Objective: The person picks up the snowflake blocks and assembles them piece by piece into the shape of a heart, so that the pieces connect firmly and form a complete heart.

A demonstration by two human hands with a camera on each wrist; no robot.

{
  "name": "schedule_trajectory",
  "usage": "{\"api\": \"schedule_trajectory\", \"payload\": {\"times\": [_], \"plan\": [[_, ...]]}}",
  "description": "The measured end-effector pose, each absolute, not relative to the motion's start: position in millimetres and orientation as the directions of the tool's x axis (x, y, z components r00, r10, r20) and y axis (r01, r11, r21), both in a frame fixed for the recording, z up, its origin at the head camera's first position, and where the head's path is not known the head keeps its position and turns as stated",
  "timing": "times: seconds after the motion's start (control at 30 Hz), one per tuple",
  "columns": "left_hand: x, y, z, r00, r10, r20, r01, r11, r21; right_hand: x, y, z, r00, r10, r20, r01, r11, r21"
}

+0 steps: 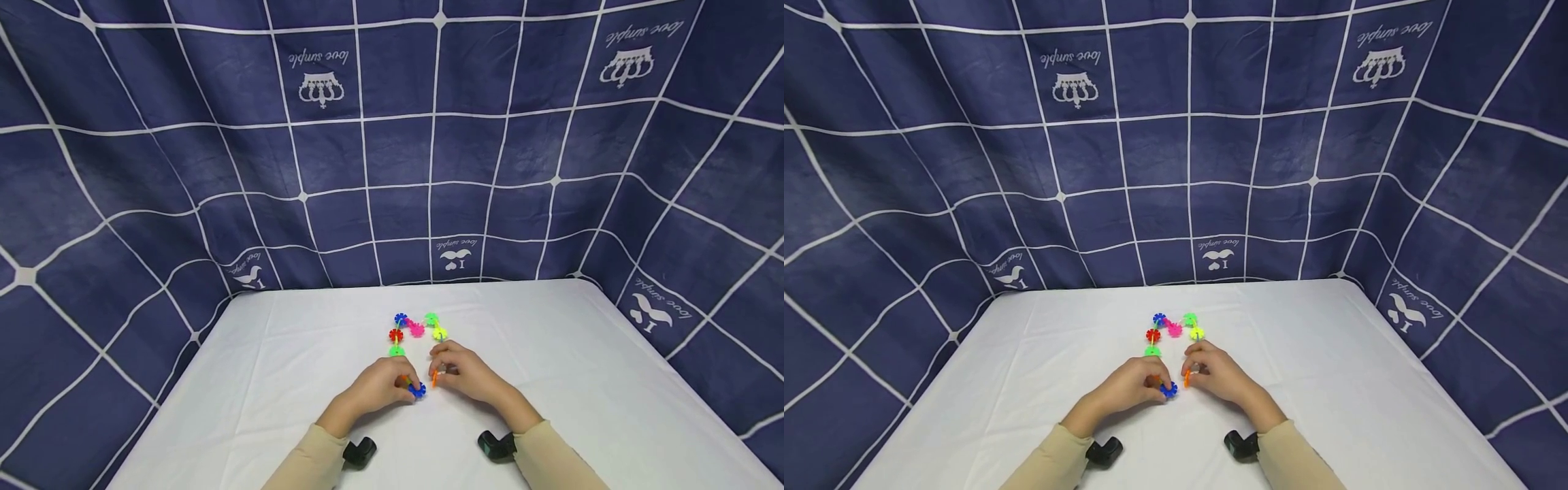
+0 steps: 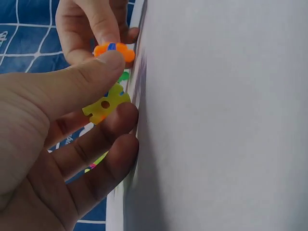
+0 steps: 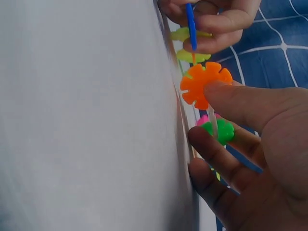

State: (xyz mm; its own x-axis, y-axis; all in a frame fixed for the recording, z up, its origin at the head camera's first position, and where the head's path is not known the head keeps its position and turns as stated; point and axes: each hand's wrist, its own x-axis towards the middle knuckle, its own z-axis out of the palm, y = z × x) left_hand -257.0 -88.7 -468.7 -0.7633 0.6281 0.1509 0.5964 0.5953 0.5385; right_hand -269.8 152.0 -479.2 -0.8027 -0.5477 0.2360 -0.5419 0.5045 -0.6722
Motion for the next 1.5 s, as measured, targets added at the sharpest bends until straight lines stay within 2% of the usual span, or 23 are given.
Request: {"api": "schedule_trajectory", "payload": {"times": [0.47, 0.9, 1.23, 1.5], "plan": [[-256, -84, -469, -0.784, 0.6, 0.157, 0.571, 0.6, 0.56, -268, 141, -483, -0.808, -0.488, 0.331, -0.573, 0.516, -0.637], [-254, -83, -470, -0.785, 0.588, 0.196, 0.57, 0.562, 0.599, -266, 139, -482, -0.829, -0.466, 0.309, -0.54, 0.529, -0.655], [-250, -80, -477, -0.805, 0.545, 0.235, 0.563, 0.574, 0.595, -266, 137, -487, -0.812, -0.449, 0.371, -0.577, 0.524, -0.627], [-249, -79, -480, -0.814, 0.519, 0.26, 0.56, 0.584, 0.587, -265, 135, -490, -0.846, -0.408, 0.343, -0.527, 0.543, -0.654]]}}
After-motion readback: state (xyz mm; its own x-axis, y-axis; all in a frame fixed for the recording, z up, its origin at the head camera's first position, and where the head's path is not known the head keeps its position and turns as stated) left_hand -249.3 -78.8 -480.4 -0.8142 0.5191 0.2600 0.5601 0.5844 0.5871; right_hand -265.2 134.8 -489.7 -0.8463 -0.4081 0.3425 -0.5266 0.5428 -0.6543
